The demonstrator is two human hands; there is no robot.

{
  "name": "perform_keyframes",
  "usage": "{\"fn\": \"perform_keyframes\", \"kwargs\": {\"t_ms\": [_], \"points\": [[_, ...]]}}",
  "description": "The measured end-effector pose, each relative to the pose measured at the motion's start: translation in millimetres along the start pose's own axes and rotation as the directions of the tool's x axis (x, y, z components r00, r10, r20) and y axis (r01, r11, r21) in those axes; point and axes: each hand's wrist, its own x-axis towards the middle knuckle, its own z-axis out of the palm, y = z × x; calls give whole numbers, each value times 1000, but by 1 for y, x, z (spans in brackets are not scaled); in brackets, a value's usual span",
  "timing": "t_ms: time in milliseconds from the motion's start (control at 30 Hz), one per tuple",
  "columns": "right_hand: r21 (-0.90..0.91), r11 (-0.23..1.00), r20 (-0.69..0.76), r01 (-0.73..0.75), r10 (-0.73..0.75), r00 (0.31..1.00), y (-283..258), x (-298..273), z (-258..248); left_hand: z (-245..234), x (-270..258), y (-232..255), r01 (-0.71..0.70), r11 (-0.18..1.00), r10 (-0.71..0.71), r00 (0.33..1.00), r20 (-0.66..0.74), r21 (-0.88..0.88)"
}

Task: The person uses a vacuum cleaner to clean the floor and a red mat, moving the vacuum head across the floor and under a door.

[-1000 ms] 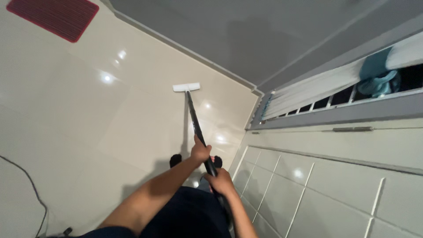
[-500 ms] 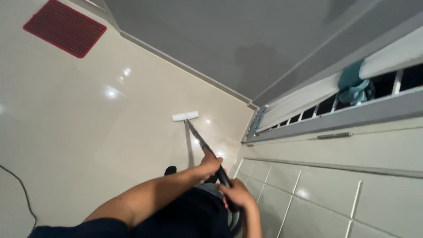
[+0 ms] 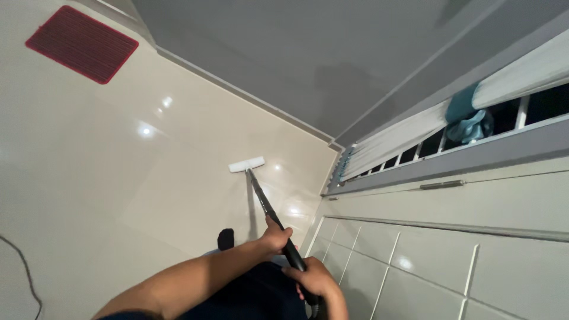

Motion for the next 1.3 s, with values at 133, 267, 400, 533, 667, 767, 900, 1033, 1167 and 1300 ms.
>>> {"fn": "perform_keyframes", "kwargs": {"t_ms": [133,267,400,533,667,767,900,1033,1167,1300], "points": [[-133,988,23,79,-77,997,-16,11,-22,-10,47,9,-179,918,184,983,21,353],[-23,1000,-4,-4,4,1000,-29,11,-51,15,75,23,-177,966,167,984,70,189],[24,998,50,56,-57,997,-12,3,-48,36,33,12,-147,952,180,978,-104,267],[21,999,152,45,-47,987,16,0,-19,9,19,-20,-15,998,17,999,-45,64],[-59,992,106,113,-106,989,24,32,-6,-24,72,-36,-175,871,228,972,-63,458],[-141,980,16,141,-140,990,14,73,11,-43,101,-16,-167,909,223,969,-106,381],[-237,966,30,107,-103,994,15,79,13,-50,77,-6,-207,935,234,970,-63,287],[-172,965,19,196,-196,980,36,51,3,-24,6,-1,-140,855,126,990,63,499],[59,989,63,136,-139,988,38,55,9,-18,-8,7,-141,836,115,990,82,530],[-127,983,34,136,-132,991,6,96,22,-49,37,18,-113,890,145,989,-38,441]]}}
